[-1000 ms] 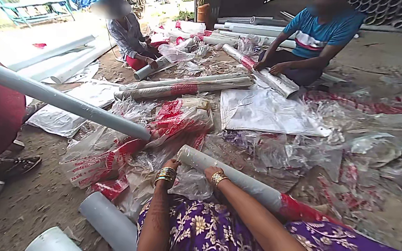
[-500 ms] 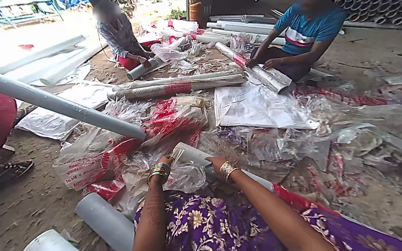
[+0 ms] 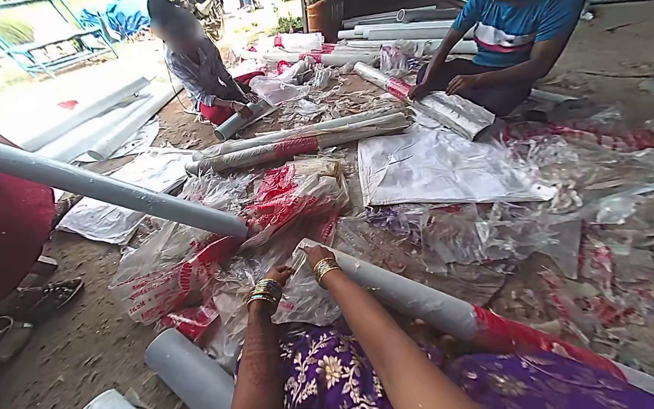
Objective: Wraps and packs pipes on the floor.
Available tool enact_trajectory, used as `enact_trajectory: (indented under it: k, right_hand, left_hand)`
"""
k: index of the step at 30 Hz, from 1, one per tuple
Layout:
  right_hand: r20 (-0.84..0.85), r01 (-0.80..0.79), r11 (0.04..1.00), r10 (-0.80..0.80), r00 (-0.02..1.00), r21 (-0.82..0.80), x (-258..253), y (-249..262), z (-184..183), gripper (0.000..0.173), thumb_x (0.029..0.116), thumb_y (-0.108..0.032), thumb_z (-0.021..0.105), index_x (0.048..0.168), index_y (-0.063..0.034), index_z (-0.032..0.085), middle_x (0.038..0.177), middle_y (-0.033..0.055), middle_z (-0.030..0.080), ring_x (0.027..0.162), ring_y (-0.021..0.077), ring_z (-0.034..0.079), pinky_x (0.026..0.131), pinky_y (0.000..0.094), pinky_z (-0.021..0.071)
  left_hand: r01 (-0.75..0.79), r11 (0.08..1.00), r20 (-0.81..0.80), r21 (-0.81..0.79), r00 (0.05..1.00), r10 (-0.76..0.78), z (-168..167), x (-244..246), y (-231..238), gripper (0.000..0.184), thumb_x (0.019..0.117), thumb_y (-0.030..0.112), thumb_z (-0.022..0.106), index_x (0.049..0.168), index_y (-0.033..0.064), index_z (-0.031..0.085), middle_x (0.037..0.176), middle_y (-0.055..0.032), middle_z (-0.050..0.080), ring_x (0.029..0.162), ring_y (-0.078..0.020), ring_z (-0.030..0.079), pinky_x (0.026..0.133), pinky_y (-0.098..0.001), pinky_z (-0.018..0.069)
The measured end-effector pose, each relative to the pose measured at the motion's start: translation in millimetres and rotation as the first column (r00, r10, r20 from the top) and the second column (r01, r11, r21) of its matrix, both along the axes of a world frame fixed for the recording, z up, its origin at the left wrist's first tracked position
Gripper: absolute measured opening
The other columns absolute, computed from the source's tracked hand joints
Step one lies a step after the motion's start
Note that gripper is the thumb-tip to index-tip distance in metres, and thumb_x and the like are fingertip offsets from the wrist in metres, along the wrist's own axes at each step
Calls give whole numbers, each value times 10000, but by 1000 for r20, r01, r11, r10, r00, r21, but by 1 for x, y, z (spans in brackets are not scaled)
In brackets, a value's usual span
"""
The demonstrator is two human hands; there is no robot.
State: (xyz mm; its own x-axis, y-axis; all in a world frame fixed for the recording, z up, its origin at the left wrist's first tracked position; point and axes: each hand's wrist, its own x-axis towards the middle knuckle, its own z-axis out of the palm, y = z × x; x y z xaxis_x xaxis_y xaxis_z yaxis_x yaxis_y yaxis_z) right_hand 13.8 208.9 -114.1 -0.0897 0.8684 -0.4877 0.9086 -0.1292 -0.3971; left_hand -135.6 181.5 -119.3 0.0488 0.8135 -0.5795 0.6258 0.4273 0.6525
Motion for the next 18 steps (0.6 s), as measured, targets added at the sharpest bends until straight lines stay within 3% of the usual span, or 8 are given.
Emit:
enact_trajectory:
  k: [3,6,7,10,13,16,18]
  right_hand:
    - [33,-10,999,11,999,-35,10,-15,-7,449,1094,-83,363,1521,-113,503,1427,254,581,1313,433,574,1046,603,462]
    - [71,-53,997,57,996,-63,19,-30,-6,403,1095,-105,384,1455,-24,544,1392,277,596,1296,448,580,1031,611,466]
    - [89,-85,992,93,992,-90,21,-37,-5,392,1110,-136,364,1394,35,572,1394,286,593,1307,452,569,1039,617,449]
    - [160,-223,957,254,954,-185,21,-66,-16,330,1068,-48,411,1290,79,621,1398,287,585,1303,460,565,1011,642,456]
    - [160,-128,969,164,973,-211,27,-78,-13,314,1039,-34,471,1293,60,630,1407,276,583,1317,453,558,1017,642,462]
    - [151,-28,987,52,987,-160,31,-58,23,318,1034,-79,511,1305,34,633,1405,269,589,1329,436,556,1030,623,466]
    - [100,12,998,-5,995,-63,29,-33,49,379,1017,-73,514,1381,0,589,1425,257,579,1341,420,551,1048,608,460]
  left_hand:
    - [31,999,-9,-10,999,-31,1,-2,3,284,1092,125,501,1301,-25,619,1120,-166,627,904,-189,533,857,-373,441]
    - [107,993,-58,-56,992,-110,13,-3,4,345,1105,152,483,1381,-19,598,1357,-244,615,1225,-310,595,1077,-465,420]
    - [122,991,-60,-56,990,-125,17,-4,4,352,1108,153,475,1393,-21,589,1381,-251,603,1258,-324,585,1097,-471,407]
    - [139,990,-95,-21,985,-141,15,-4,-1,332,1100,163,492,1355,-5,622,1312,-233,636,1176,-309,607,1047,-469,434]
    - [153,988,-125,-20,980,-154,15,0,-2,344,1098,187,502,1360,5,630,1353,-233,632,1267,-333,594,1105,-494,411]
    - [193,980,-159,-52,967,-199,17,1,-1,369,1102,192,491,1390,-9,603,1413,-255,594,1351,-365,545,1153,-519,367]
    - [204,977,-180,-62,960,-212,19,4,2,377,1104,206,488,1399,-3,598,1423,-252,589,1362,-366,539,1160,-528,361]
